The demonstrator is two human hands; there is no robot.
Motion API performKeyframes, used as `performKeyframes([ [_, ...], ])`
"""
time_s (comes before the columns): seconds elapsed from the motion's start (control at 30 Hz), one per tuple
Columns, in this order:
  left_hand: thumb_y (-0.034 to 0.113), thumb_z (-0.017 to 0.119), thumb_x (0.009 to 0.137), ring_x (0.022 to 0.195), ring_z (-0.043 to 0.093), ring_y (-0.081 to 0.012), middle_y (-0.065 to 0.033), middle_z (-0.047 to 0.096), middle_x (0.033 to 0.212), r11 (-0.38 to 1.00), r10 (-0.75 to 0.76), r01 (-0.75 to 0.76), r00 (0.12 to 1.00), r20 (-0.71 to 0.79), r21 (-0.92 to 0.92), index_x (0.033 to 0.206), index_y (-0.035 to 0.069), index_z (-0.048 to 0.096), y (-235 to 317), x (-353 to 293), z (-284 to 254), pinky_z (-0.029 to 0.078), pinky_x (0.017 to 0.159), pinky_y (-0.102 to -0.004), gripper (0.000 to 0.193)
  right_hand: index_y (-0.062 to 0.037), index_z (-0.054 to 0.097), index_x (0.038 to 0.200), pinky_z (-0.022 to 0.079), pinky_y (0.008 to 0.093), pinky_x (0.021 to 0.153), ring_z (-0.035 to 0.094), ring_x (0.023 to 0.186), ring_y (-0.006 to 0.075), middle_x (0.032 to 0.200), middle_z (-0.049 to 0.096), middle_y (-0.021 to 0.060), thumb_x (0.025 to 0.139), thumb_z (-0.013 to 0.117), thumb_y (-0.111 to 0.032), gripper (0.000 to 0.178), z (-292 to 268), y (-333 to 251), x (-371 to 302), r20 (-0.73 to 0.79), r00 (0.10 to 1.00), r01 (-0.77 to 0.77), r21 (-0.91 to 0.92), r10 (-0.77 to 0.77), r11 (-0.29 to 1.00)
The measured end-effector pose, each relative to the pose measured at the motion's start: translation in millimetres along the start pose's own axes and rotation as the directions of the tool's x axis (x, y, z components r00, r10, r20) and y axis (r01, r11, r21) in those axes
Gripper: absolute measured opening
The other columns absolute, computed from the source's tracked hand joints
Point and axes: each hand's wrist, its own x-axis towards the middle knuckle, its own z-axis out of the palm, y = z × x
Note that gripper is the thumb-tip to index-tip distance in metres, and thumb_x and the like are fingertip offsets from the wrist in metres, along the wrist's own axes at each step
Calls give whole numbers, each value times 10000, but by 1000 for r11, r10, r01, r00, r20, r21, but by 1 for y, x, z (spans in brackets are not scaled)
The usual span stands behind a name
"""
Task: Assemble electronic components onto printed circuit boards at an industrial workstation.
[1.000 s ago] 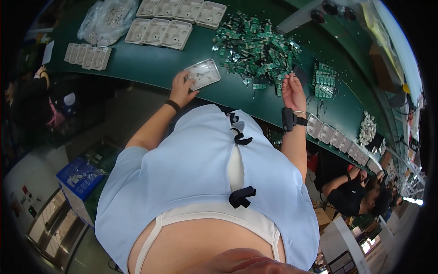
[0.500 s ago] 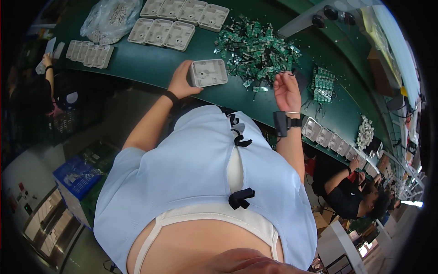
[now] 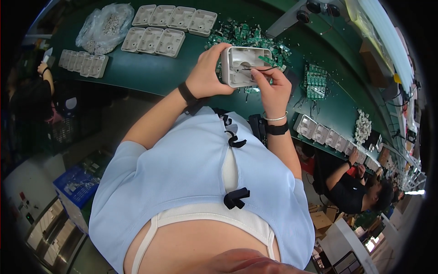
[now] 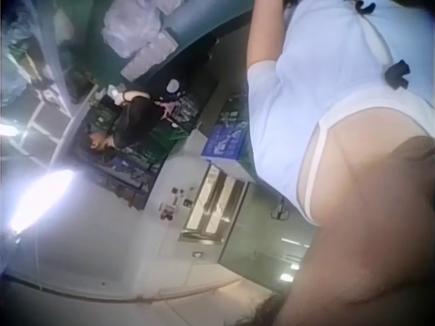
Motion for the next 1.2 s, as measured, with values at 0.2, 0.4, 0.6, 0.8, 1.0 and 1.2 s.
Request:
performKeyframes([
  [0.2,228,868,566,1254,531,-339,-158,550,1327,1000,9,-10,1000,16,27,1411,58,419,9,5,1,382,1109,-427,972,30,738,1006,526,219,756,670,845,88,955,744,51,881,769,-24,139,0,6,2,38,998,-51,-9,51,999],
  [0.4,234,844,554,1219,541,-374,-158,559,1287,1000,-18,18,1000,2,-24,1385,83,426,13,6,2,378,1088,-459,942,15,748,984,533,222,762,684,841,91,949,751,63,868,780,-36,130,5,11,3,-26,994,95,-208,-103,973],
  [0.6,186,839,572,1198,550,-352,-163,512,1322,992,-36,36,999,-1,-121,1404,69,396,18,5,5,466,1022,-416,950,-12,753,947,533,238,730,693,806,122,907,746,88,834,784,-28,118,12,11,3,87,963,270,-381,-257,884],
  [0.8,146,834,586,1200,547,-324,-155,477,1349,978,-86,91,996,33,-188,1417,61,374,16,5,4,493,999,-383,953,-20,737,934,523,269,692,664,779,169,877,712,82,805,763,-2,133,2,-2,12,228,898,440,-528,-377,726],
  [1.0,97,825,622,1290,510,-274,-140,454,1410,995,-6,12,998,61,-104,1463,56,338,13,3,-4,460,1066,-396,973,-10,688,887,515,280,685,636,761,184,844,670,74,795,728,24,107,-21,8,9,110,937,342,-468,-330,815],
  [1.2,44,805,639,1295,528,-239,-121,449,1439,973,-45,69,992,114,-221,1500,60,296,10,2,2,461,1081,-399,1001,-19,643,866,487,324,671,607,737,226,824,633,87,777,742,-3,134,-24,15,8,47,925,355,-462,-377,812],
])
